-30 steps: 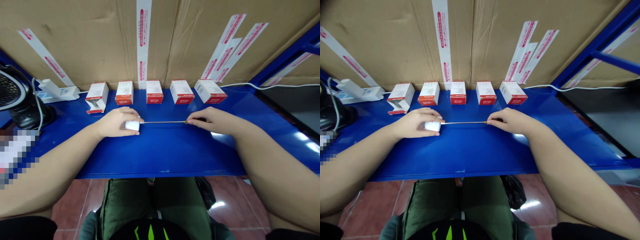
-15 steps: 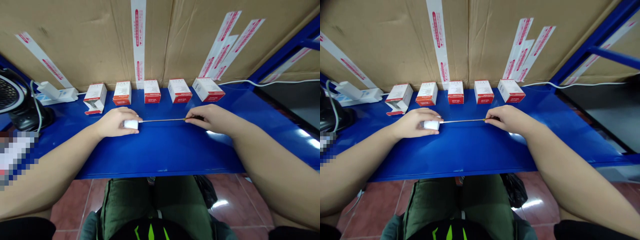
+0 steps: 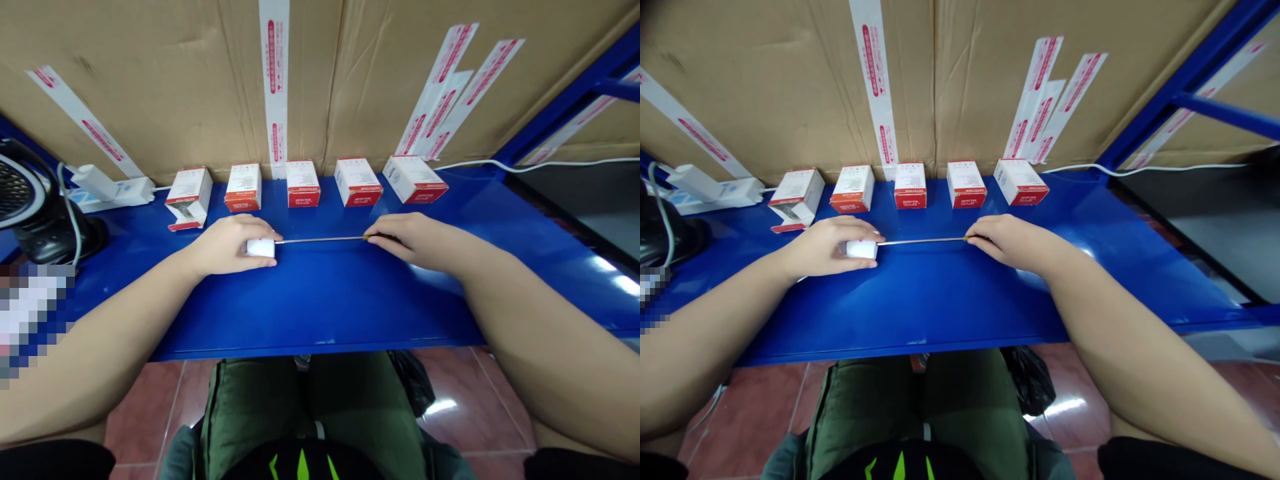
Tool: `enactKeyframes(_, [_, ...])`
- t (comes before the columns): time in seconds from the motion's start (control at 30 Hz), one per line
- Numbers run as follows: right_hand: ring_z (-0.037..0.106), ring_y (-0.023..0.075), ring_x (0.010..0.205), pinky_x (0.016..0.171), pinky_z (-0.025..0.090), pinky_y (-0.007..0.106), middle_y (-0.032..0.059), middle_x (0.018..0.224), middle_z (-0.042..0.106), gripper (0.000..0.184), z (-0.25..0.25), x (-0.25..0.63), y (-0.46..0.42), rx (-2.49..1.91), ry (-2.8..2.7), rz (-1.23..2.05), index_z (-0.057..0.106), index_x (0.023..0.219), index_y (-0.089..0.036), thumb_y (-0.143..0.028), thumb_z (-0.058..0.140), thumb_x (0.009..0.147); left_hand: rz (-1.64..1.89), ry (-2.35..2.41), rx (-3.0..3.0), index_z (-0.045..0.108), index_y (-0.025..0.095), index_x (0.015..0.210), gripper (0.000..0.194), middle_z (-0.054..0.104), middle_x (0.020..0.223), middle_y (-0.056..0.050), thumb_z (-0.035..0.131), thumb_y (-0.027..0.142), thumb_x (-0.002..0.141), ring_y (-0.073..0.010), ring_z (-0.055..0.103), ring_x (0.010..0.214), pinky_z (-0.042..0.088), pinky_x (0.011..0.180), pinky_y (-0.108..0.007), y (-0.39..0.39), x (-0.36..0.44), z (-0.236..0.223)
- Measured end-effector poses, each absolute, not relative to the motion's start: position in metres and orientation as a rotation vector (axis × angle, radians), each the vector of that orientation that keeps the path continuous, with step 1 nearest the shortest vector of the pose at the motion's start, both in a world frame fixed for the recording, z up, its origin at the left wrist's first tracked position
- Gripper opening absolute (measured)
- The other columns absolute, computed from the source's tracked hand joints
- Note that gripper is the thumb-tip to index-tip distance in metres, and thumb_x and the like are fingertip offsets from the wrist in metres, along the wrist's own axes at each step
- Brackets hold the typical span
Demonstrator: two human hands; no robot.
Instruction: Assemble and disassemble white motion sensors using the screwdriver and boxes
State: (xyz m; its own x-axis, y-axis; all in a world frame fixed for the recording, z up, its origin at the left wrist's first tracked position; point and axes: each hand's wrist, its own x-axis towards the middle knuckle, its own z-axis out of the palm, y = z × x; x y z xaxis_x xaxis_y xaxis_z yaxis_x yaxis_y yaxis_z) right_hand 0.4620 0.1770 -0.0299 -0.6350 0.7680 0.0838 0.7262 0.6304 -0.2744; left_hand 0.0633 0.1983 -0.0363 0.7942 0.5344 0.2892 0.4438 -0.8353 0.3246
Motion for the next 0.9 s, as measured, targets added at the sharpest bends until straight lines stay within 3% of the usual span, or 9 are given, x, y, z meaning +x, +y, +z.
enactKeyframes(0.27, [0.076, 0.0263, 0.077, 0.067, 0.050, 0.036, 0.0070, 0.094, 0.084, 0.013, -0.034, 0.461, 0.173, -1.475, -2.601, 0.069, 0.067, 0.103, -0.027, -0.038, 0.059, 0.104, 0.447, 0.846, 2.733, 0.085, 0.025, 0.126, 0.046, 0.088, 0.127, -0.010, 0.075, 0.062, 0.102, -0.0315, 0.084, 0.116, 0.060, 0.102, -0.045, 0.198, 0.067, -0.033])
enactKeyframes(0.5, [0.078, 0.0296, 0.107, 0.093, 0.061, 0.043, 0.0132, 0.116, 0.084, 0.035, -0.038, 0.462, 0.183, -1.203, -2.659, 0.131, 0.077, 0.108, -0.026, -0.039, 0.045, 0.111, 0.459, 0.935, 2.771, 0.085, 0.029, 0.128, 0.050, 0.088, 0.128, -0.009, 0.071, 0.069, 0.103, -0.0337, 0.082, 0.120, 0.049, 0.107, -0.049, 0.195, 0.065, -0.036])
enactKeyframes(0.73, [0.069, 0.0241, 0.082, 0.069, 0.051, 0.036, 0.0100, 0.105, 0.076, 0.022, -0.041, 0.461, 0.178, -1.330, -2.647, 0.025, 0.066, 0.097, -0.026, -0.038, 0.050, 0.109, 0.437, 0.921, 2.752, 0.084, 0.029, 0.130, 0.050, 0.087, 0.130, -0.009, 0.072, 0.069, 0.102, -0.0324, 0.082, 0.121, 0.047, 0.107, -0.046, 0.196, 0.065, -0.035])
enactKeyframes(0.9, [0.066, 0.0223, 0.080, 0.071, 0.052, 0.035, 0.0093, 0.102, 0.073, 0.016, -0.043, 0.459, 0.182, -1.300, -2.606, 0.204, 0.059, 0.093, -0.026, -0.037, 0.056, 0.105, 0.428, 0.926, 2.734, 0.084, 0.029, 0.128, 0.046, 0.087, 0.130, -0.009, 0.074, 0.064, 0.101, -0.0324, 0.081, 0.122, 0.046, 0.108, -0.046, 0.196, 0.067, -0.033])
